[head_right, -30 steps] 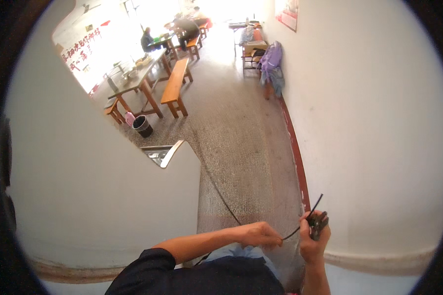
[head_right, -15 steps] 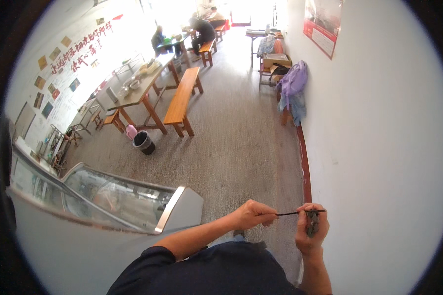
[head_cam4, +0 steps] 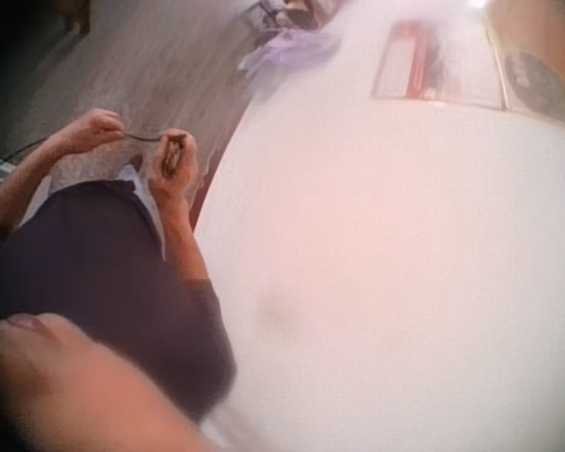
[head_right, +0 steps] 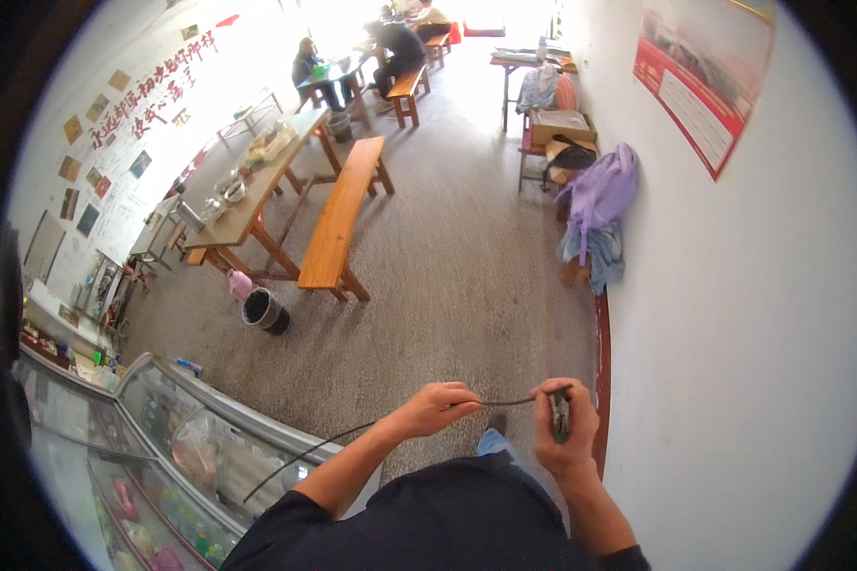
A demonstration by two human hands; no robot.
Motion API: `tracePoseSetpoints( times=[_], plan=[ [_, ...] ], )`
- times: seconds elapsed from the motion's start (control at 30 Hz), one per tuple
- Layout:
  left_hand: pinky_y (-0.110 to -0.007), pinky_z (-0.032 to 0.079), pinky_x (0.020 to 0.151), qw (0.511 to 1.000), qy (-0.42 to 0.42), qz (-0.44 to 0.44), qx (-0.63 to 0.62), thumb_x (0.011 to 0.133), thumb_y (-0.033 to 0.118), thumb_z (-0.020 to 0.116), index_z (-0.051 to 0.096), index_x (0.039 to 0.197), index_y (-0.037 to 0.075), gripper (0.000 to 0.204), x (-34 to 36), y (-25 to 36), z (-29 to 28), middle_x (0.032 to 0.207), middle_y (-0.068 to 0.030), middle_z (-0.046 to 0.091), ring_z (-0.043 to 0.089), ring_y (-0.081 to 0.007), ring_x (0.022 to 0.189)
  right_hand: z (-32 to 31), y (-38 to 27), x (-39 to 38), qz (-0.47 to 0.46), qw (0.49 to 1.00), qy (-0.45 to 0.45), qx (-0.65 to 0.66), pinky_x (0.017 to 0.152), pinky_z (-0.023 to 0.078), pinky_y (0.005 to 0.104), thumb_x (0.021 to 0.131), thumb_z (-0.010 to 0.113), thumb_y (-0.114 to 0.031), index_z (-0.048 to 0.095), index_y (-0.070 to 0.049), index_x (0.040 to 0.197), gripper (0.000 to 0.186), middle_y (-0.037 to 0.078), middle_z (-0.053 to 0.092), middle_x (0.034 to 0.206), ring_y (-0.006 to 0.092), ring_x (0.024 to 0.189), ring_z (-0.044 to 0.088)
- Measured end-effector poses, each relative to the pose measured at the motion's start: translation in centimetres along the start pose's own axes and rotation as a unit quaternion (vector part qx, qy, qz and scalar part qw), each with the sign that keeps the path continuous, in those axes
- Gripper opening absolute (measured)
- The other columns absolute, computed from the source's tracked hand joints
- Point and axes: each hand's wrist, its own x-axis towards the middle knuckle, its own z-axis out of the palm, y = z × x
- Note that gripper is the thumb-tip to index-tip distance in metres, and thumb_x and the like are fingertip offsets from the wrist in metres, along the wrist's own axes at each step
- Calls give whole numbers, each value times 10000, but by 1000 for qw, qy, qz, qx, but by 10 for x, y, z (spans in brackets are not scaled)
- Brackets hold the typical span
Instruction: The person sits cross-legged on a chair and uses a screwdriver to adjust screws on a small white electrical component. They then walk to a storage area, retrieve a black cable with pliers, and return to the table to connect the cable to the component.
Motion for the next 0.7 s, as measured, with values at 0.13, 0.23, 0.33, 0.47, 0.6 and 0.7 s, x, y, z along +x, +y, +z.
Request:
tracePoseSetpoints(
  times=[0.13,0.23,0.33,0.47,0.6,0.7],
  plan=[
    [-319,514,728,990,67,-116,45,980,135,660,737,1075,19,169,37,-51,-71,963,-94,699,649,-222,807,46,60,115,-81,989,-119,30,749,536,319,806,699,69,574,-11,1076,309,131,674,983,240,855,682],
    [-303,500,724,969,154,-195,-1,980,119,655,737,1077,7,169,72,-81,-113,953,-79,690,626,-178,800,83,90,202,-159,961,-203,102,778,532,355,689,775,4,580,-27,1084,441,132,684,1008,285,886,681],
    [-265,470,642,939,265,-214,-48,981,133,666,747,1068,11,171,110,-107,-150,852,-27,667,582,-100,728,125,121,274,-202,946,-223,117,812,524,379,617,808,-61,585,-42,1086,520,121,692,1028,295,917,678],
    [-230,413,556,880,316,-319,-155,985,183,684,761,1054,28,186,192,-153,-205,734,43,609,511,-38,642,170,176,370,-151,965,-166,138,771,542,344,751,715,94,575,-20,1066,362,148,690,982,278,886,685],
    [-242,413,540,896,264,-313,-171,984,207,689,764,1038,28,201,302,-191,-273,714,36,614,512,-48,616,192,232,452,-26,983,-63,172,783,545,311,890,626,110,546,-10,1084,241,143,680,967,195,888,677],
    [-290,456,564,957,229,-177,-18,973,196,689,754,1021,15,198,386,-231,-315,755,-38,661,580,-133,626,195,268,519,44,984,-21,169,831,528,300,933,575,111,512,-23,1099,222,140,656,1029,176,913,657]
  ],
)
